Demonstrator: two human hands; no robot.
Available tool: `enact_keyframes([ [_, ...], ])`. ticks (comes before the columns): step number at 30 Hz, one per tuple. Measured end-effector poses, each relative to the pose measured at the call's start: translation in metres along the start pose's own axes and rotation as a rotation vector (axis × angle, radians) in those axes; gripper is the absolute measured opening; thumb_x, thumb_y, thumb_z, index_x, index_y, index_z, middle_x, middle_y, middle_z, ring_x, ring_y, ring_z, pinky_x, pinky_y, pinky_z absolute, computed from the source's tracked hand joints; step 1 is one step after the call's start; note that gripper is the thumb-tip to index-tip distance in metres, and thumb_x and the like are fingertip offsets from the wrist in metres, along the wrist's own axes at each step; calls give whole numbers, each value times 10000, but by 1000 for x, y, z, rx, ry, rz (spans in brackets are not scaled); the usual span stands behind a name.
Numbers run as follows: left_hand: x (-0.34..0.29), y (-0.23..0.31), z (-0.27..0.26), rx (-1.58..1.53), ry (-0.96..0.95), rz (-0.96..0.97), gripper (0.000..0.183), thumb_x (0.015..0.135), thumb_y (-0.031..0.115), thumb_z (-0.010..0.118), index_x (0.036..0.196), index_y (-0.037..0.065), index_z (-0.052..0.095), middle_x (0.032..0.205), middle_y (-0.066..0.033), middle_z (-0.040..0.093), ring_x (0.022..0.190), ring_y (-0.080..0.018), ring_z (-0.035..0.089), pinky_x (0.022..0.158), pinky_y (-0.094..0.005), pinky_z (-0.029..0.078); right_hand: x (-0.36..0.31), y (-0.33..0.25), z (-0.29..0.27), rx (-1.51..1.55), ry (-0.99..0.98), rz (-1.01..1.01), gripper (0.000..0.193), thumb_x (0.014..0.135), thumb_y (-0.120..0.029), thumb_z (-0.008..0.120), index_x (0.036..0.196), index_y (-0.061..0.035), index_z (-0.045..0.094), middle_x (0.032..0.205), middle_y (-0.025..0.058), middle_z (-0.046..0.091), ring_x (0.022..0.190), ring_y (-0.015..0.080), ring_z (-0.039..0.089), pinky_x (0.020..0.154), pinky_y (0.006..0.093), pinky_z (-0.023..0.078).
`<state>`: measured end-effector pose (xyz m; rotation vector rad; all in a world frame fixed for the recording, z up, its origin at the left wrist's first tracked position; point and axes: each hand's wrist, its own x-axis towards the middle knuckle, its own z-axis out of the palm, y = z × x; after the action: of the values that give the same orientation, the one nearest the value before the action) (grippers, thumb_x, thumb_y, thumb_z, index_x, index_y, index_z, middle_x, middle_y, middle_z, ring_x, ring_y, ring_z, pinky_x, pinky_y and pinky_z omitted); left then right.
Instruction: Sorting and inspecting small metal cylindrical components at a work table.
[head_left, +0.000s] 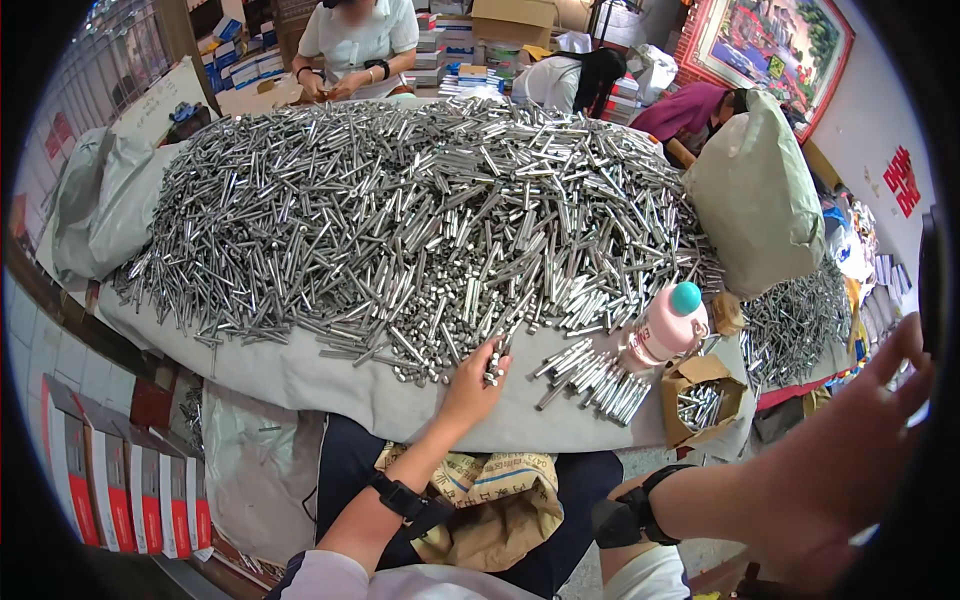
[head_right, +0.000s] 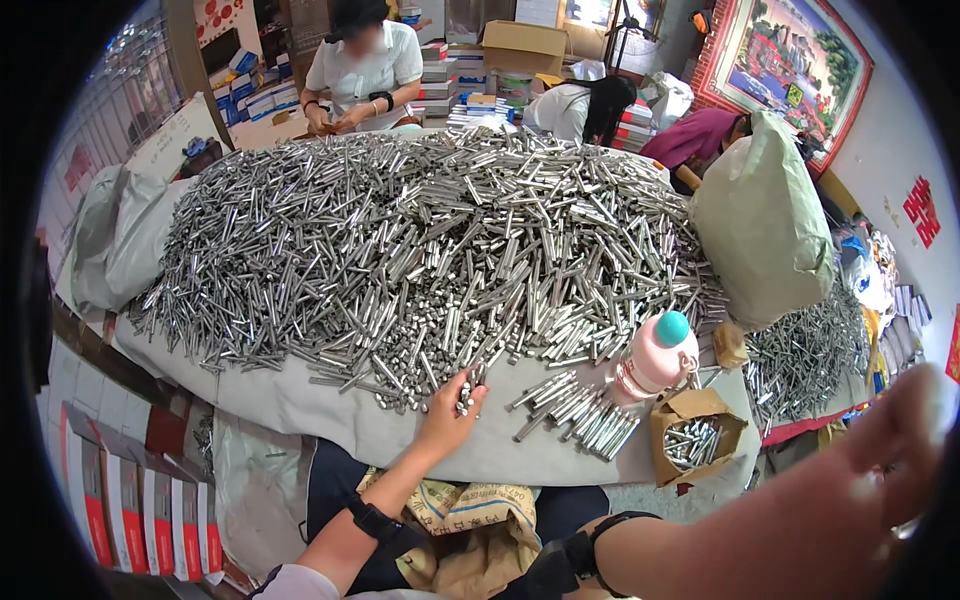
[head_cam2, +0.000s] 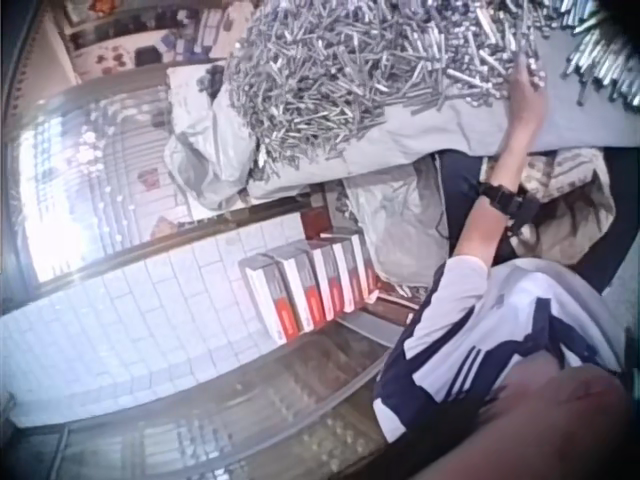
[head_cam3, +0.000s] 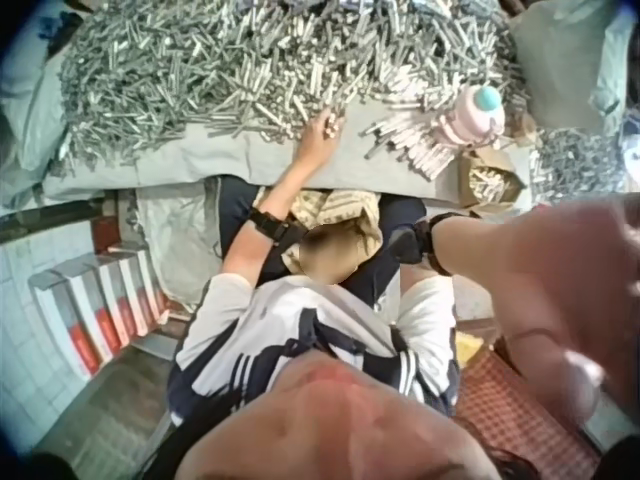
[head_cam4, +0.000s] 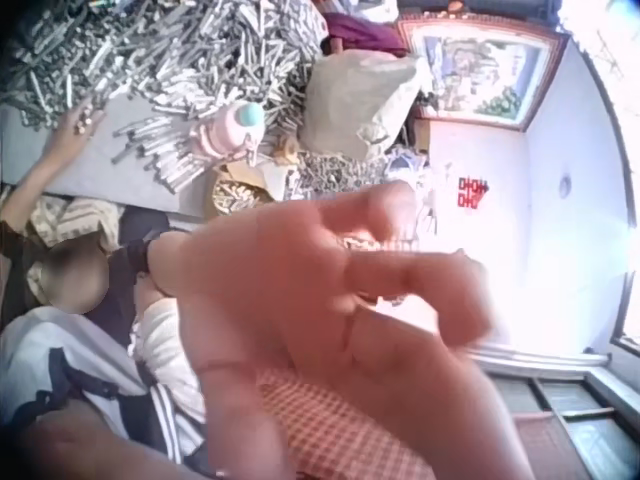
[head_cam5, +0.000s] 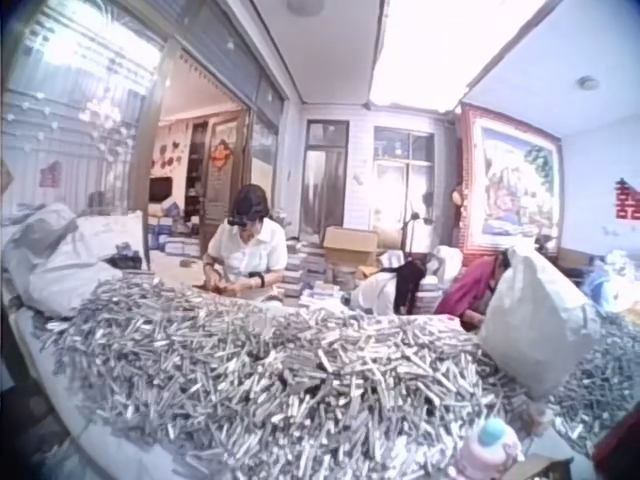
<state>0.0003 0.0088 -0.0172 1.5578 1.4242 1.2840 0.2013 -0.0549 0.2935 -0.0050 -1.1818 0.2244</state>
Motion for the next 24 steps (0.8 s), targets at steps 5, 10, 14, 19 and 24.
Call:
enact_keyframes([
  [5, 0, 9, 5, -54, -39, -64, 381, 919, 209, 564, 1219, -18, 504, 1054, -226, 622, 908, -328, 633, 749, -352, 497, -56, 54, -17, -226, -112, 156, 380, 787, -53, 553, 1151, 50, 525, 1074, 173, 560, 1003, 247, 523, 894, 388, 396],
  [10, -3, 2, -1, -2, 1, 44, 367, 896, 163, 589, 1200, -26, 508, 1008, -227, 625, 893, -354, 624, 783, -371, 485, -115, 91, -17, -324, -235, 536, 271, 766, 105, 534, 1017, 28, 604, 928, 115, 623, 922, 208, 548, 836, 305, 419],
  [14, 1, 5, 2, 80, 22, 55, 355, 914, 145, 567, 1214, -35, 507, 941, -129, 686, 830, -154, 652, 749, -280, 493, -102, 76, -14, -125, -175, 383, 264, 796, -57, 590, 1052, 7, 583, 863, 128, 608, 763, 206, 529, 700, 317, 411],
  [19, 3, 5, 4, 53, -29, -47, 368, 928, 167, 552, 1242, -17, 492, 949, -103, 684, 823, -114, 630, 756, -263, 491, -73, 49, -20, 134, -241, 242, 435, 824, -164, 590, 1221, -31, 473, 837, 90, 495, 788, 208, 440, 776, 396, 328],
  [24, 1, 4, 0, 15, -9, -24, 364, 925, 165, 558, 1235, -14, 496, 954, -106, 685, 830, -131, 642, 753, -272, 496, -43, 40, -29, 462, -430, 366, 458, 857, -230, 473, 1273, -40, 452, 869, 117, 401, 881, 240, 348, 897, 445, 238],
])
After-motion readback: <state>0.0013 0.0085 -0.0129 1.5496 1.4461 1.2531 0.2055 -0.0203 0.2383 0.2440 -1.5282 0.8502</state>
